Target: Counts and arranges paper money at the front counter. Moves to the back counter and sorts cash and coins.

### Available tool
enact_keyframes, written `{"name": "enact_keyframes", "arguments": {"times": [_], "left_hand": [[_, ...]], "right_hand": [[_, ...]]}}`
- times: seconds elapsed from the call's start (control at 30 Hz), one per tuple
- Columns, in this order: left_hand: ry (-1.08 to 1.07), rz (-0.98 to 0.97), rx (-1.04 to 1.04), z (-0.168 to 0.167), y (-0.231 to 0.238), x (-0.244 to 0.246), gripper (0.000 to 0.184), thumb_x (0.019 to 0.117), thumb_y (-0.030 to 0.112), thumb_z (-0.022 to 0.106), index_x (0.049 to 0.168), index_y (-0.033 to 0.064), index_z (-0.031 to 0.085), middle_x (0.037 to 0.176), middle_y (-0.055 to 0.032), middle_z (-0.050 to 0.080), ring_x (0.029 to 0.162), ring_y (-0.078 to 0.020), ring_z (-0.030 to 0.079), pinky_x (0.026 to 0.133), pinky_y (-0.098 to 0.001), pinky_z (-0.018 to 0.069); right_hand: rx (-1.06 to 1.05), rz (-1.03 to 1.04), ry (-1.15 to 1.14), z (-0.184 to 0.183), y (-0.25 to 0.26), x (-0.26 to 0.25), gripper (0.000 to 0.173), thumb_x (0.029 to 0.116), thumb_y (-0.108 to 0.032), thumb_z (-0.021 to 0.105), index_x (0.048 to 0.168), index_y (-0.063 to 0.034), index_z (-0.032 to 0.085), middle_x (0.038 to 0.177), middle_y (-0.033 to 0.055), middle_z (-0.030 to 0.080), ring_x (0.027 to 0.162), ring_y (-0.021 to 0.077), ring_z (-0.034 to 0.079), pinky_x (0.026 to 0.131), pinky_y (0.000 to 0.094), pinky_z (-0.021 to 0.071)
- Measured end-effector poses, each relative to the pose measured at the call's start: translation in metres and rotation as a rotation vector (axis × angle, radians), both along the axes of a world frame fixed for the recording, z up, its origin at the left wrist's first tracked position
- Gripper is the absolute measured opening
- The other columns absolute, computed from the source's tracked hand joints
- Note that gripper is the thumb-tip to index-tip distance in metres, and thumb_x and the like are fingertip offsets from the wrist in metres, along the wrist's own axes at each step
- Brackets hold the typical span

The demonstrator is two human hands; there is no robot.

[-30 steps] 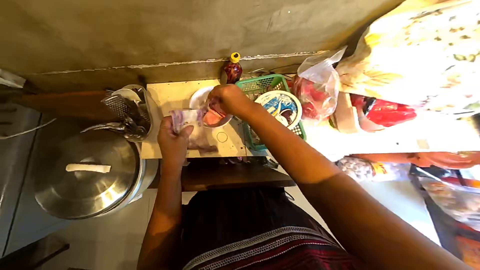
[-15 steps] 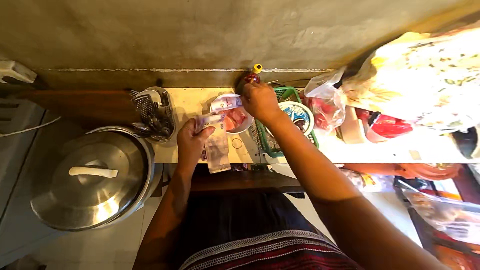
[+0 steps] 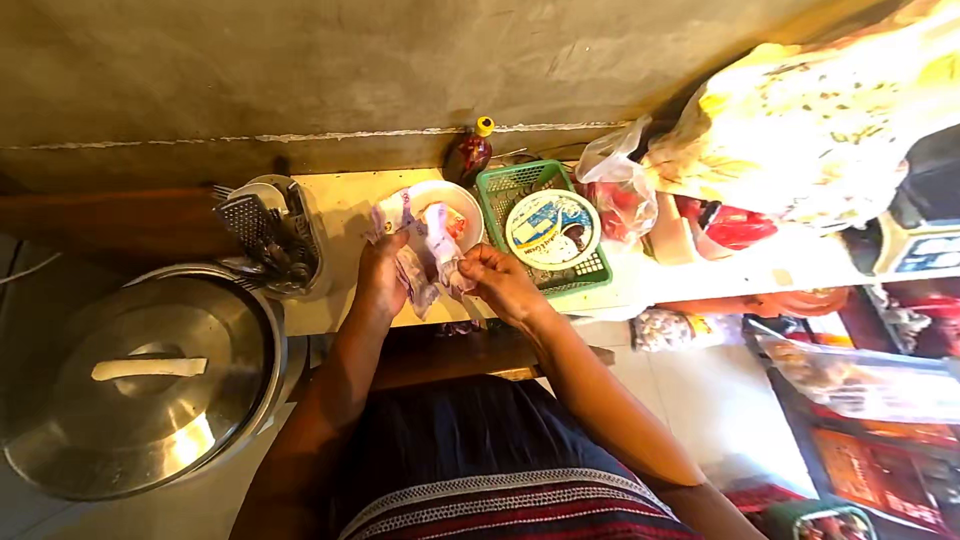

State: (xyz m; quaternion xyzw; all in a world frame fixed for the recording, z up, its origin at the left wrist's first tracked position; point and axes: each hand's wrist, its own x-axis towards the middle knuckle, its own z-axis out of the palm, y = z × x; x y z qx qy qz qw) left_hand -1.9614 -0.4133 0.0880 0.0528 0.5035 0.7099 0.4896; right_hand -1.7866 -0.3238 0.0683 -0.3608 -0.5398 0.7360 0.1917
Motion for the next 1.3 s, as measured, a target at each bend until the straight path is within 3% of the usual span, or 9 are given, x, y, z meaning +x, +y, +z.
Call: {"name": "enact_keyframes", "arguments": {"times": [0.1, 0.3, 0.47, 0.6, 0.73, 0.9, 1.0, 1.1, 1.3], "left_hand": [[-0.163, 0.014, 0.046, -0.004, -0.001, -0.001, 0.028, 0.1093, 0.023, 0.036, 0.126, 0.0110, 0.055, 0.111, -0.0101, 0.069, 0.097, -0.0210, 0.070, 0.081, -0.0399, 0.0593], [-0.258, 0.105, 0.089, -0.008, 0.001, -0.006, 0.038, 0.1110, 0.033, 0.038, 0.141, 0.0111, 0.046, 0.128, -0.0158, 0.066, 0.111, -0.0298, 0.069, 0.090, -0.0456, 0.0587], [-0.084, 0.106, 0.099, -0.012, -0.003, -0.009, 0.063, 0.1031, 0.066, 0.031, 0.155, 0.0299, 0.031, 0.131, -0.0056, 0.065, 0.112, -0.0230, 0.067, 0.090, -0.0446, 0.0583], [-0.036, 0.044, 0.087, -0.019, -0.005, -0.013, 0.078, 0.0953, 0.080, 0.017, 0.140, 0.0259, 0.053, 0.112, -0.0062, 0.073, 0.095, -0.0201, 0.072, 0.077, -0.0392, 0.0611], [-0.064, 0.033, -0.076, -0.022, -0.006, -0.009, 0.075, 0.0976, 0.077, 0.024, 0.146, 0.0259, 0.050, 0.128, -0.0053, 0.067, 0.111, -0.0219, 0.067, 0.087, -0.0447, 0.0591], [-0.169, -0.002, -0.063, -0.026, -0.006, -0.012, 0.080, 0.0978, 0.076, 0.020, 0.136, 0.0154, 0.056, 0.105, -0.0151, 0.072, 0.090, -0.0286, 0.073, 0.074, -0.0457, 0.0621], [-0.152, -0.026, -0.042, -0.024, -0.003, -0.009, 0.075, 0.0972, 0.077, 0.022, 0.139, 0.0244, 0.055, 0.111, -0.0080, 0.072, 0.096, -0.0235, 0.072, 0.076, -0.0429, 0.0621], [-0.110, -0.068, 0.073, -0.026, -0.004, -0.007, 0.078, 0.0972, 0.078, 0.016, 0.146, 0.0266, 0.048, 0.131, -0.0028, 0.065, 0.117, -0.0189, 0.065, 0.094, -0.0440, 0.0573], [-0.090, -0.102, 0.127, -0.024, -0.010, -0.006, 0.077, 0.0963, 0.078, 0.025, 0.147, 0.0262, 0.048, 0.136, -0.0003, 0.063, 0.123, -0.0157, 0.061, 0.101, -0.0416, 0.0537]], "right_hand": [[0.036, 0.043, -0.098, -0.002, -0.002, -0.004, 0.011, 0.1001, -0.010, 0.063, 0.099, -0.0005, 0.059, 0.087, 0.0078, 0.066, 0.080, 0.0149, 0.067, 0.078, 0.0351, 0.0598], [-0.119, 0.098, -0.108, 0.001, -0.007, -0.007, 0.006, 0.0998, -0.006, 0.062, 0.099, -0.0010, 0.058, 0.088, 0.0076, 0.067, 0.077, 0.0165, 0.069, 0.072, 0.0355, 0.0617], [-0.274, -0.107, 0.036, 0.011, -0.004, -0.006, 0.012, 0.0993, 0.002, 0.056, 0.092, -0.0065, 0.060, 0.085, 0.0055, 0.069, 0.075, 0.0141, 0.068, 0.071, 0.0319, 0.0616], [-0.482, -0.264, 0.232, 0.014, -0.006, -0.012, 0.025, 0.1040, 0.001, 0.037, 0.094, -0.0067, 0.058, 0.083, 0.0086, 0.068, 0.071, 0.0150, 0.069, 0.071, 0.0301, 0.0623], [-0.502, -0.372, 0.455, 0.015, -0.011, -0.015, 0.022, 0.0999, 0.000, 0.047, 0.094, -0.0097, 0.065, 0.089, 0.0084, 0.070, 0.079, 0.0162, 0.070, 0.076, 0.0326, 0.0618], [-0.462, -0.321, 0.786, 0.042, 0.007, -0.002, 0.020, 0.1006, -0.025, 0.058, 0.102, -0.0097, 0.070, 0.088, 0.0049, 0.070, 0.074, 0.0119, 0.068, 0.068, 0.0243, 0.0596], [-0.115, -0.292, 0.367, 0.033, 0.004, -0.013, 0.014, 0.0954, -0.006, 0.063, 0.097, -0.0198, 0.067, 0.084, -0.0011, 0.069, 0.071, 0.0085, 0.067, 0.066, 0.0263, 0.0604], [0.027, -0.265, 0.079, 0.011, -0.008, -0.025, 0.015, 0.0932, 0.006, 0.062, 0.103, -0.0061, 0.062, 0.087, 0.0059, 0.068, 0.071, 0.0176, 0.070, 0.067, 0.0377, 0.0643], [0.014, -0.213, 0.035, 0.007, -0.018, -0.028, 0.028, 0.0970, 0.005, 0.055, 0.121, 0.0003, 0.069, 0.113, 0.0121, 0.071, 0.081, 0.0197, 0.072, 0.073, 0.0360, 0.0640]]}}
